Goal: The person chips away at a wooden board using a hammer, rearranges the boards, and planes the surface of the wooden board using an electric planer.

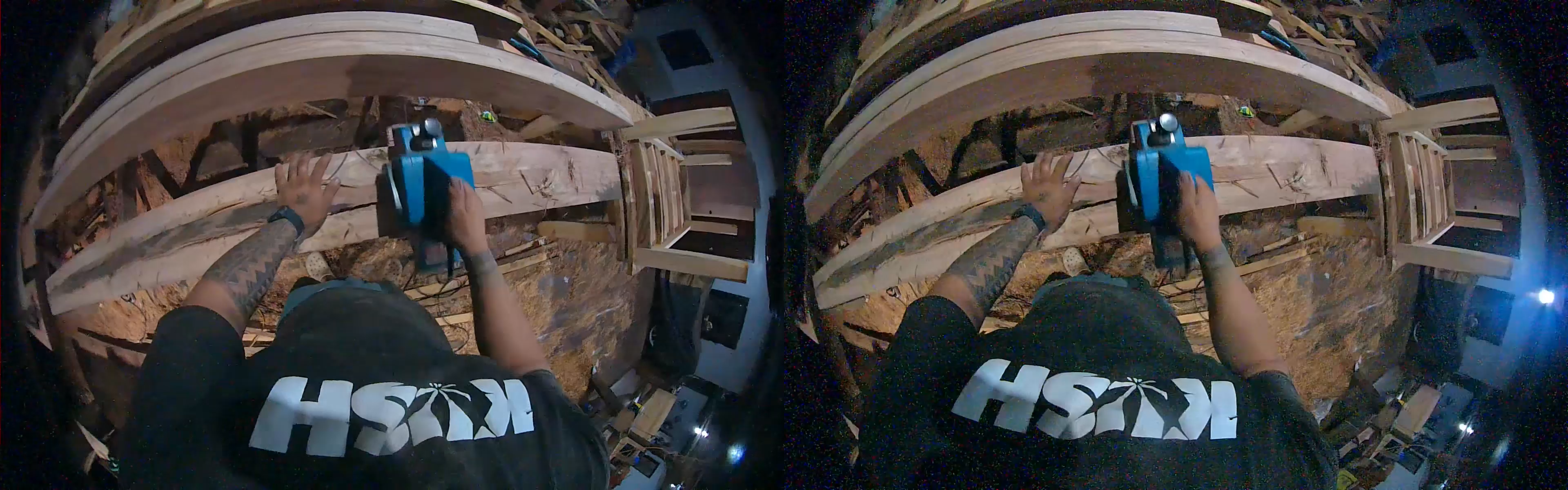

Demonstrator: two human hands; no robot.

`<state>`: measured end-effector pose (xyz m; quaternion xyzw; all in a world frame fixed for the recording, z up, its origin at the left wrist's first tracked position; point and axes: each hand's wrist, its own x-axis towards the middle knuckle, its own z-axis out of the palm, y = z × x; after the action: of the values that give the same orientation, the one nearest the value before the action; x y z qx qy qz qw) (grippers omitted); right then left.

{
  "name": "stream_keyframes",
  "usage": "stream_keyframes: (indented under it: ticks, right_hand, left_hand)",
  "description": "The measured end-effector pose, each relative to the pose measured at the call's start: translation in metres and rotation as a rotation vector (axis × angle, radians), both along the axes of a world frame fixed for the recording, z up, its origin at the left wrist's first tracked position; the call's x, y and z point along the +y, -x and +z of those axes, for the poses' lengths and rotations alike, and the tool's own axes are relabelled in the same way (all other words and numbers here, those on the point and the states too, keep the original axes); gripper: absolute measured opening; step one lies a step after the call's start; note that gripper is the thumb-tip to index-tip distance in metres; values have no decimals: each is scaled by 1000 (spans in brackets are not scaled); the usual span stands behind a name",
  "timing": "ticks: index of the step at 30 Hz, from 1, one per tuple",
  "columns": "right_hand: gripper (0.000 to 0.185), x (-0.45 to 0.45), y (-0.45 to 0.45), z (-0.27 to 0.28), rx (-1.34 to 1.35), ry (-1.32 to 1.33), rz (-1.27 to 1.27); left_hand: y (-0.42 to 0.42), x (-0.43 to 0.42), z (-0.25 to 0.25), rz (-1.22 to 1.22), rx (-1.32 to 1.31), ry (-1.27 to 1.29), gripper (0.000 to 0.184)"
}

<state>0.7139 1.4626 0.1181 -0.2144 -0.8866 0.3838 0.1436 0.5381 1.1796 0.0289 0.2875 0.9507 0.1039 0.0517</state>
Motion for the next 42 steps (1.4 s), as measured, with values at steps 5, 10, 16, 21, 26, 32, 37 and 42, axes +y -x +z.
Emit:
stream_keyframes:
  ticks: [5, 10, 16, 21, 26, 32, 37, 42]
  right_hand:
    - [51, 18, -5, 0, -81, 148, 9]
    - [42, 5, -108, 28, -215, 217, 16]
    - [47, 25, -41, 3, -38, 50, 63]
    - [43, 28, -34, 9, -95, 239, 21]
    - [42, 27, -109, 20, -82, 197, 25]
    - [43, 39, -80, 23, -137, 248, 45]
    - [46, 24, -51, 9, -47, 266, 79]
    - [47, 12, -40, -1, -56, 294, 77]
  left_hand:
    - [4, 3, 2, 2, -2, 24, 65]
    - [5, 1, -1, -10, 29, 30, 64]
    - [2, 3, 4, -7, -2, 19, 67]
    - [3, 8, 6, -1, -5, 56, 67]
    - [0, 5, 11, -23, 14, 51, 66]
    - [13, 56, 13, 19, 18, -176, 62]
    - [17, 222, 64, -548, -275, -445, 52]
    - [25, 232, 68, -626, -183, -226, 39]
